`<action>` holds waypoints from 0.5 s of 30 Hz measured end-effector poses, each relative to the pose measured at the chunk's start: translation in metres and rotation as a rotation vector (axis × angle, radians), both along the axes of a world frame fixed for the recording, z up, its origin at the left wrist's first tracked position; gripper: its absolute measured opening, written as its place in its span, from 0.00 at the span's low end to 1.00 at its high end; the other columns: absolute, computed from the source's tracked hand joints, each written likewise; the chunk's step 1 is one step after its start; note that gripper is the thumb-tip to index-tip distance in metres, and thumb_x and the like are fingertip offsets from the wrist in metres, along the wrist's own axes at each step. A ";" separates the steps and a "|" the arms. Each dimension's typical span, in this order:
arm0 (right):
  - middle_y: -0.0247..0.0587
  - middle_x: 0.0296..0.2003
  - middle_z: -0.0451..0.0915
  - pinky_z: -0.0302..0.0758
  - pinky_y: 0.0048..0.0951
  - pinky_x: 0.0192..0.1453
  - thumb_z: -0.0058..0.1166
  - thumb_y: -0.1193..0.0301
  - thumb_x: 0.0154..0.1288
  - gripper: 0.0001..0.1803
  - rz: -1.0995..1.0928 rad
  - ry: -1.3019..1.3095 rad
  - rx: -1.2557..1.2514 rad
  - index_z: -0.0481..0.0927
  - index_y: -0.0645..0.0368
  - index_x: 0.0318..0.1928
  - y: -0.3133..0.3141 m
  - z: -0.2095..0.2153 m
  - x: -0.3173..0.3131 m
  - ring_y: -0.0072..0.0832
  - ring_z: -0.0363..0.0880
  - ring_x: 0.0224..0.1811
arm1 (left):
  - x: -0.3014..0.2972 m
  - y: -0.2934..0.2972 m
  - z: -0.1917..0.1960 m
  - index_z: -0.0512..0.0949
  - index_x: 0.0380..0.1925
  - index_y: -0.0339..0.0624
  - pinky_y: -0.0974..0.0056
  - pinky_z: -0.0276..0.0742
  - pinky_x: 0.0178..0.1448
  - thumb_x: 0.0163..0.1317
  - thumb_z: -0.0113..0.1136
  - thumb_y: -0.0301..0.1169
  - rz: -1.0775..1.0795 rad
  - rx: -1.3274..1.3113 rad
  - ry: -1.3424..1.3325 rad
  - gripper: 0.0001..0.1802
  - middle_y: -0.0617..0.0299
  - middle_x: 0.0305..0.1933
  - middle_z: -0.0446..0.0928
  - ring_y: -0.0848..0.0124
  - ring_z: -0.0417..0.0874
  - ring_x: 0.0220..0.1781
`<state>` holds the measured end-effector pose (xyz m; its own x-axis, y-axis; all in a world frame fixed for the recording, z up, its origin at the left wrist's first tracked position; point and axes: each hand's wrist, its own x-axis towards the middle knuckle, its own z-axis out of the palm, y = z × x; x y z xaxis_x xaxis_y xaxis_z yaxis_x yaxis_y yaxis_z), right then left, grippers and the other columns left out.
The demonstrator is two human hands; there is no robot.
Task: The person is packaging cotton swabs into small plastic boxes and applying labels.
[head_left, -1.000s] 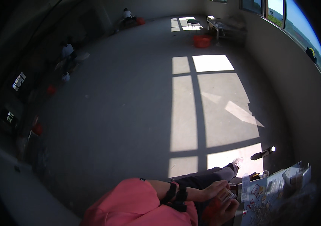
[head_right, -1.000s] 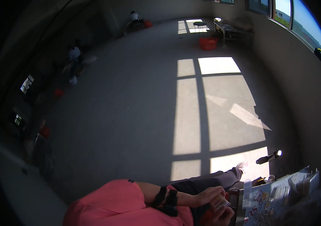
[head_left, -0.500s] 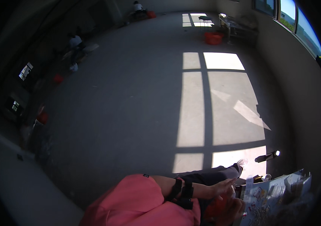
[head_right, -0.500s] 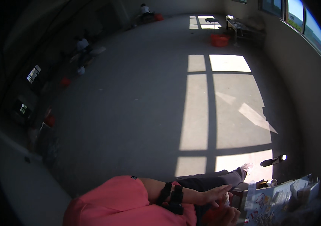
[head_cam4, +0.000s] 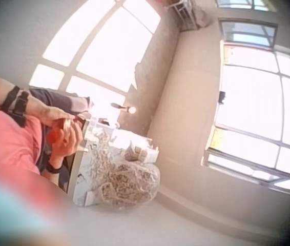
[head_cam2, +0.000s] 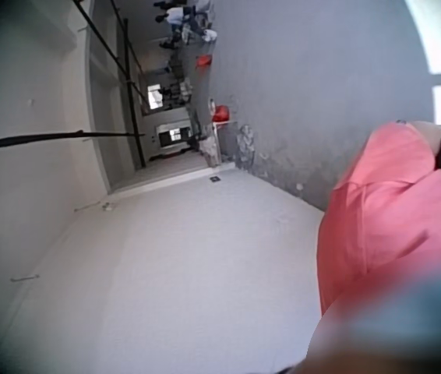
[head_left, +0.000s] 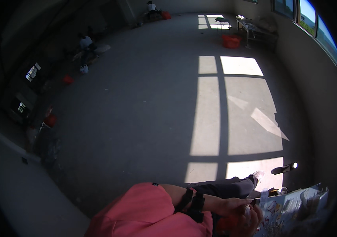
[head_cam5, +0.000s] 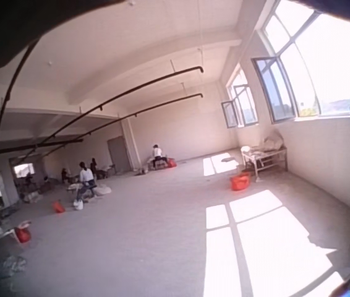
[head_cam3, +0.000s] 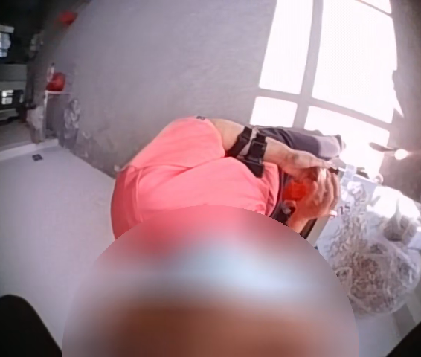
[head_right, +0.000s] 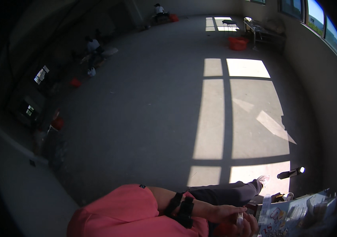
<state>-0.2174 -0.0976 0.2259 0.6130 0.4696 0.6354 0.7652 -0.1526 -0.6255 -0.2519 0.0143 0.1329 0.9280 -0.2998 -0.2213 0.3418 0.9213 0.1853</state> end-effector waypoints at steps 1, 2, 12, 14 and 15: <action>0.48 0.39 0.81 0.75 0.40 0.51 0.57 0.70 0.63 0.09 0.083 0.045 0.022 0.81 0.63 0.39 0.000 -0.001 0.003 0.43 0.79 0.44 | 0.001 -0.002 -0.005 0.73 0.47 0.39 0.64 0.75 0.51 0.68 0.46 0.51 -0.006 -0.030 0.015 0.25 0.61 0.39 0.77 0.69 0.78 0.43; 0.49 0.40 0.81 0.75 0.40 0.51 0.56 0.70 0.64 0.10 0.166 0.090 0.043 0.81 0.64 0.39 0.001 -0.001 0.006 0.44 0.80 0.44 | 0.002 -0.003 -0.011 0.74 0.47 0.40 0.65 0.75 0.50 0.68 0.46 0.51 -0.011 -0.060 0.029 0.25 0.61 0.38 0.78 0.69 0.78 0.43; 0.49 0.38 0.82 0.77 0.36 0.48 0.52 0.72 0.67 0.09 -0.002 0.366 0.086 0.80 0.66 0.37 -0.004 -0.015 0.005 0.38 0.81 0.41 | -0.006 0.010 0.005 0.63 0.60 0.39 0.64 0.69 0.59 0.66 0.53 0.49 0.529 1.146 -0.142 0.31 0.53 0.55 0.72 0.64 0.76 0.54; 0.48 0.37 0.82 0.77 0.34 0.46 0.52 0.73 0.67 0.08 0.006 0.290 -0.023 0.79 0.67 0.36 -0.008 -0.015 0.007 0.37 0.80 0.40 | -0.009 0.021 0.028 0.67 0.57 0.39 0.64 0.69 0.59 0.65 0.54 0.47 0.425 1.215 -0.285 0.28 0.54 0.52 0.73 0.64 0.76 0.54; 0.48 0.37 0.82 0.77 0.34 0.46 0.52 0.73 0.67 0.08 0.005 0.290 -0.023 0.79 0.67 0.36 -0.010 -0.016 0.007 0.37 0.80 0.40 | -0.011 0.023 0.040 0.70 0.53 0.40 0.63 0.69 0.58 0.64 0.56 0.45 0.324 1.278 -0.434 0.25 0.54 0.50 0.75 0.64 0.76 0.54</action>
